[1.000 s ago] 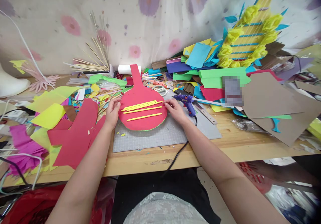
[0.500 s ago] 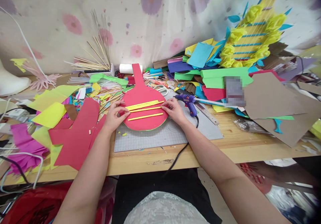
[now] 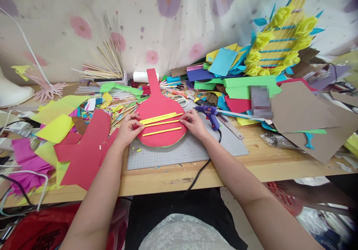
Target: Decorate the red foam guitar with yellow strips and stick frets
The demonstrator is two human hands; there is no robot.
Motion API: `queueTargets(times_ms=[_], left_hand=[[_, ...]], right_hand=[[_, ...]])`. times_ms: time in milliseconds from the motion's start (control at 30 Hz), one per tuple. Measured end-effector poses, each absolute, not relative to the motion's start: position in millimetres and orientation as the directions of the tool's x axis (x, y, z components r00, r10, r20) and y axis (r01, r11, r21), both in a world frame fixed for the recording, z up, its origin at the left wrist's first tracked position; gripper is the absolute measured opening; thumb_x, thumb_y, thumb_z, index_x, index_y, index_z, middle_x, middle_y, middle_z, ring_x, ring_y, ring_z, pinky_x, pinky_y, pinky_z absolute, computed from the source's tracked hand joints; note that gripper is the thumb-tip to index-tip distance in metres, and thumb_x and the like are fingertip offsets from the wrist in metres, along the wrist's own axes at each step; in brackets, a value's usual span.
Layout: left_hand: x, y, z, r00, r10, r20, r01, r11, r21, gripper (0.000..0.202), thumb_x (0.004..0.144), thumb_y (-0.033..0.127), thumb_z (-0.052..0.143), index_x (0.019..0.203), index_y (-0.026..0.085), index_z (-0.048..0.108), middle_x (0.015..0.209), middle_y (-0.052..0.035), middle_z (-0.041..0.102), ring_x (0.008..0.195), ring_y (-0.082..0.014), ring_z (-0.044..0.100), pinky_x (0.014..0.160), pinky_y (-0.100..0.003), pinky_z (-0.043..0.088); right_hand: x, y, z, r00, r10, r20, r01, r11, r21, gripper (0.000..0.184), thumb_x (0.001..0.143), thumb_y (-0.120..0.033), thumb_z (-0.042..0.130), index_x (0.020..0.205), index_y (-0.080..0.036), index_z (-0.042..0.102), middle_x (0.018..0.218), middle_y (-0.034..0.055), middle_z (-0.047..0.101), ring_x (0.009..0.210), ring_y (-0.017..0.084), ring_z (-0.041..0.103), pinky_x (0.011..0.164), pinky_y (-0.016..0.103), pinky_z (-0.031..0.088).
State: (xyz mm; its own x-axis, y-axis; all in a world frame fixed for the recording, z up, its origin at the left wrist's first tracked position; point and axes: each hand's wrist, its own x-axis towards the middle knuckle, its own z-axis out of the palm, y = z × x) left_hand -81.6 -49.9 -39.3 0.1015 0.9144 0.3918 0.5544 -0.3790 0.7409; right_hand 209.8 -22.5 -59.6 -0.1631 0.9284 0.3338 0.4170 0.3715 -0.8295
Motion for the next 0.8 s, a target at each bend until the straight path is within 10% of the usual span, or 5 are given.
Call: queueTargets(times_ms=[800], left_hand=[[-91, -40, -16, 0.257, 0.931, 0.258, 0.661, -0.364, 0.656, 0.019, 0.067, 0.041, 0.064, 0.068, 0.022, 0.067, 0.1, -0.0065, 0.06, 0.1, -0.0226, 0.054, 0.093, -0.039, 0.041]], right_hand=[[212, -22, -53, -0.193, 0.917, 0.35, 0.463, 0.4, -0.791, 0.015, 0.078, -0.034, 0.056, 0.083, -0.024, 0.066, 0.092, 0.0042, 0.055, 0.086, 0.017, 0.053, 0.077, 0.032, 0.044]])
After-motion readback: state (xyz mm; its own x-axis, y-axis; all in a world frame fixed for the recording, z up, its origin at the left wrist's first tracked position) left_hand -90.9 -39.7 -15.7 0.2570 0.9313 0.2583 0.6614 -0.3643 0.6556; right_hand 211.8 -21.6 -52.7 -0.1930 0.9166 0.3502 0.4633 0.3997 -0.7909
